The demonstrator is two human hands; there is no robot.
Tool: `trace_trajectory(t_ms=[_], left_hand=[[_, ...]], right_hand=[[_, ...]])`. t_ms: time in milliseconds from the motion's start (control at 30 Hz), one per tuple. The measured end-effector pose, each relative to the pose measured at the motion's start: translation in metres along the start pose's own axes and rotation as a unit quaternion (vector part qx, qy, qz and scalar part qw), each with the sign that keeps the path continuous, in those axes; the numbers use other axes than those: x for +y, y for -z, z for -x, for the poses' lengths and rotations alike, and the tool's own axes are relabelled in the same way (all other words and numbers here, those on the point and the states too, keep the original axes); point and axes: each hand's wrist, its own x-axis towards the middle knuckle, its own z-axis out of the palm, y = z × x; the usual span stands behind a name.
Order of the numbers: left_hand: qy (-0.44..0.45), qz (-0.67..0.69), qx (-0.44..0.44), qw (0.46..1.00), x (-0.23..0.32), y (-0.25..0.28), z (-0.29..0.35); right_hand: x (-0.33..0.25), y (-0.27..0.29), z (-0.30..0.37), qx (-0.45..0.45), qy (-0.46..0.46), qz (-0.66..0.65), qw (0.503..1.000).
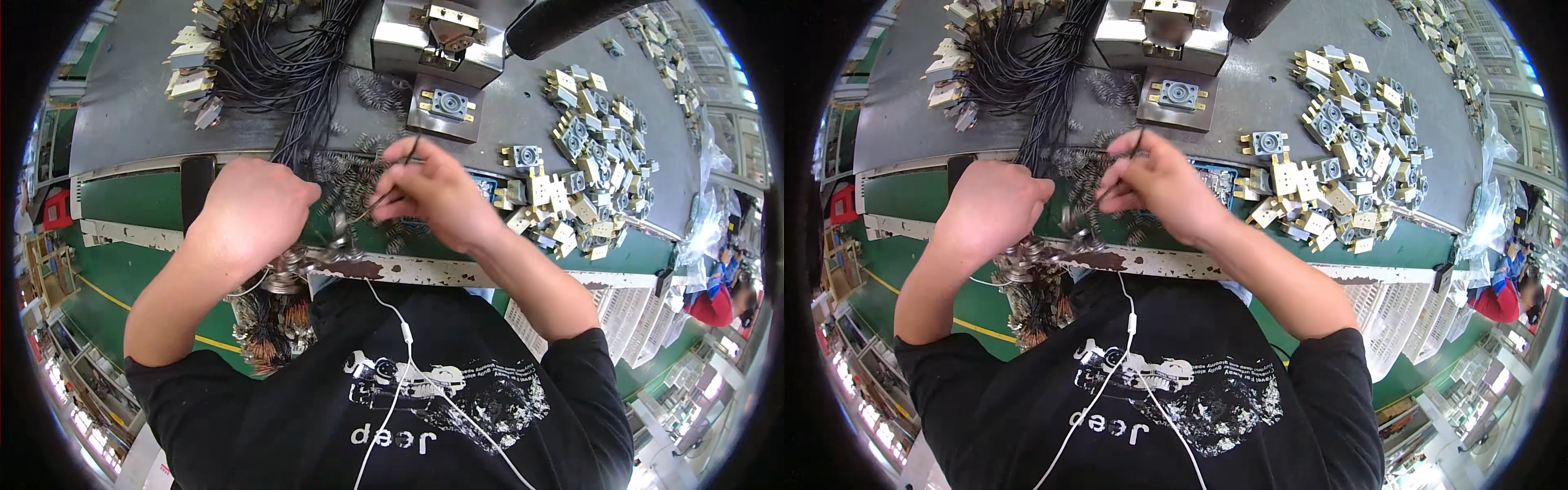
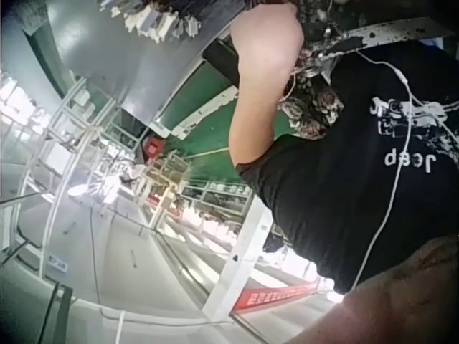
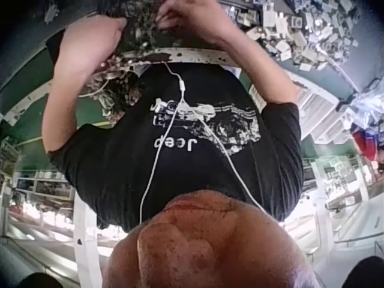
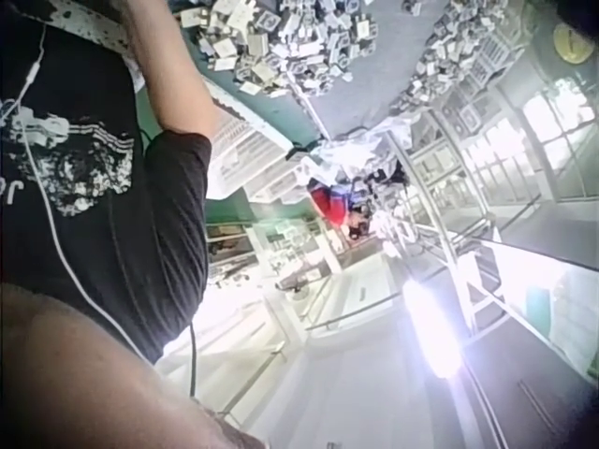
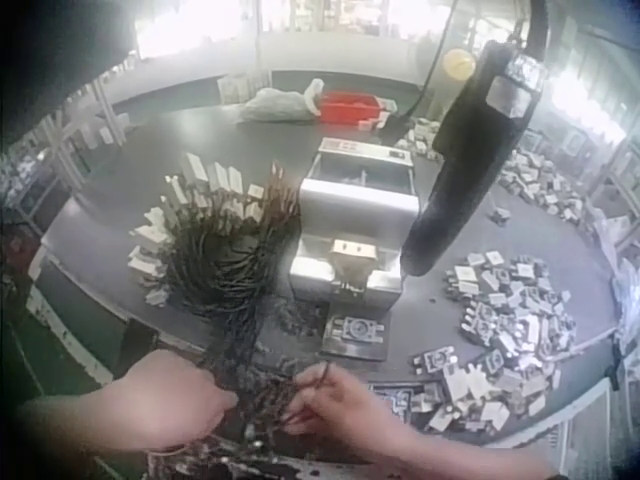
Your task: Assembling electronic components by connecting wire harnesses to circuit boards and using an electric screwdriver to secure parts.
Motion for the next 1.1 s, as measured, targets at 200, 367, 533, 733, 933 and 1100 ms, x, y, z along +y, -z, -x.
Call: trace_trajectory(t_ms=[200,367,533,733,933,1100], left_hand=[[-0.008,0.14,-0.011,0.99,-0.013,0.015,0.006],[-0.007,0.342,0.135,0.93,-0.032,0.023,-0.006],[-0.038,0.429,0.249,0.867,-0.027,0.031,-0.033],[-0.149,0.286,0.357,0.877,-0.003,0.041,-0.081],[-0.205,0.213,0.353,0.887,0.013,0.031,-0.12],[-0.224,0.173,0.369,0.885,0.017,0.032,-0.134]], right_hand=[[-0.015,-0.026,0.032,-0.121,0.09,-0.059,0.987],[-0.06,-0.01,0.056,-0.098,-0.062,0.337,0.934],[-0.083,0.009,0.067,-0.026,0.015,0.693,0.72],[-0.028,0.039,0.055,-0.18,-0.05,0.177,0.966],[-0.012,0.029,0.057,-0.125,-0.084,0.182,0.972],[0.0,0.032,0.055,-0.128,-0.053,0.168,0.976]])
